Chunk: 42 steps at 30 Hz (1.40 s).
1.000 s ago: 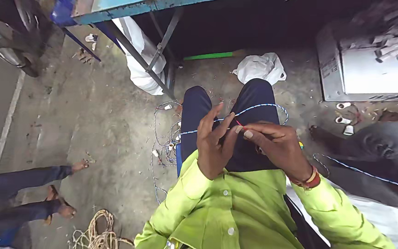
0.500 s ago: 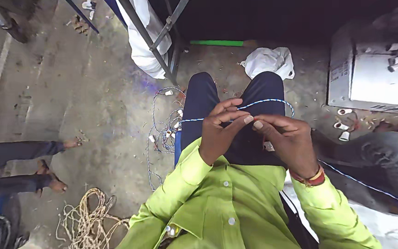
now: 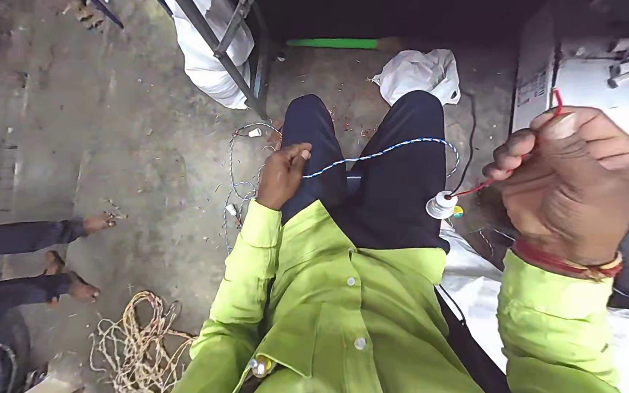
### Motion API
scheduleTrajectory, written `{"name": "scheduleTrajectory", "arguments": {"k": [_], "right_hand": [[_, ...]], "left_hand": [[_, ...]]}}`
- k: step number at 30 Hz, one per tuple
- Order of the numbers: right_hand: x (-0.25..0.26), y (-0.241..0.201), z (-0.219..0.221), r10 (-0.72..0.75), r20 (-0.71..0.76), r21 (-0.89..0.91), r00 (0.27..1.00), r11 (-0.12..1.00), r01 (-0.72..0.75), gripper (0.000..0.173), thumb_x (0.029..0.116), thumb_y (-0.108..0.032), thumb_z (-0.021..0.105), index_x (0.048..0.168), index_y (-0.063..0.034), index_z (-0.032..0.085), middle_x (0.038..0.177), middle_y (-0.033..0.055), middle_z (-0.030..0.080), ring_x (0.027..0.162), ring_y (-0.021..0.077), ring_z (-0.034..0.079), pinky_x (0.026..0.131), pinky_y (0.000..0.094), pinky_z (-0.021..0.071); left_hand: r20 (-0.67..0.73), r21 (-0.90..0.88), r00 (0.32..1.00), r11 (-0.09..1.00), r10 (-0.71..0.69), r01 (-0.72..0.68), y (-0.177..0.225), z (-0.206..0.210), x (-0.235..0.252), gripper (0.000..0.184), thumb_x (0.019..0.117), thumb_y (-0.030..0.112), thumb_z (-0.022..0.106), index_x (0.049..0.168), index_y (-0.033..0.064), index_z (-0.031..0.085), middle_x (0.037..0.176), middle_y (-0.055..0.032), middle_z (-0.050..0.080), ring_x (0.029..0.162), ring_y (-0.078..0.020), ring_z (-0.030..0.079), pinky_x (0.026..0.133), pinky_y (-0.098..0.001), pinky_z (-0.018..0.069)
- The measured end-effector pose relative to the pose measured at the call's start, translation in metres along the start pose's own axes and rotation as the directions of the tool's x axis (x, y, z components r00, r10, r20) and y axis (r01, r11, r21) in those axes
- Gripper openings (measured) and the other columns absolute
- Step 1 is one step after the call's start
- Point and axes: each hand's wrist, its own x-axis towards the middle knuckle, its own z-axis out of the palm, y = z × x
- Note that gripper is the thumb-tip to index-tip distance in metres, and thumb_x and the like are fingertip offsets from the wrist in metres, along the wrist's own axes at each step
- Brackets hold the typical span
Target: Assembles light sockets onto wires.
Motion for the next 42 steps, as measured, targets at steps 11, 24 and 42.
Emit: {"name": "scheduleTrajectory", "arguments": {"k": [11, 24, 42], "right_hand": [[-0.015, -0.021, 0.022, 0.044, 0.03, 0.34, 0.999, 0.939, -0.051, 0.026, 0.1123, -0.022, 0.035, 0.111, -0.0137, 0.059, 0.076, -0.0031, 0.062, 0.062, 0.0066, 0.063, 0.057, 0.0203, 0.0566], [-0.011, 0.069, 0.035, 0.547, -0.066, 0.405, 0.834, 0.779, -0.479, 0.024, 0.1111, -0.029, 0.042, 0.117, -0.0167, 0.061, 0.087, -0.0027, 0.065, 0.071, 0.0071, 0.065, 0.065, 0.0241, 0.0598], [-0.026, 0.047, 0.039, 0.174, 0.288, -0.219, 0.942, 0.969, -0.112, 0.035, 0.0979, -0.006, 0.064, 0.133, -0.0036, 0.065, 0.107, 0.0046, 0.076, 0.093, 0.0132, 0.073, 0.081, 0.0282, 0.0625]], "left_hand": [[0.237, 0.358, 0.97, 0.924, 0.05, -0.135, 0.007, 0.025, -0.001, 0.038, 0.1018, 0.008, 0.046, 0.131, 0.0127, 0.07, 0.125, -0.0134, 0.07, 0.122, -0.0378, 0.06, 0.099, -0.0605, 0.0464], [0.421, -0.373, 0.907, 0.91, -0.008, 0.182, 0.01, -0.006, -0.004, 0.047, 0.0991, -0.004, 0.039, 0.144, -0.0004, 0.053, 0.112, -0.0128, 0.068, 0.093, -0.0166, 0.069, 0.083, -0.0332, 0.0585], [0.424, -0.497, 0.905, 0.83, -0.021, 0.253, 0.007, -0.009, -0.003, 0.047, 0.1003, -0.002, 0.035, 0.144, -0.0018, 0.052, 0.12, -0.0144, 0.071, 0.099, -0.0174, 0.07, 0.085, -0.0331, 0.0576]]}}
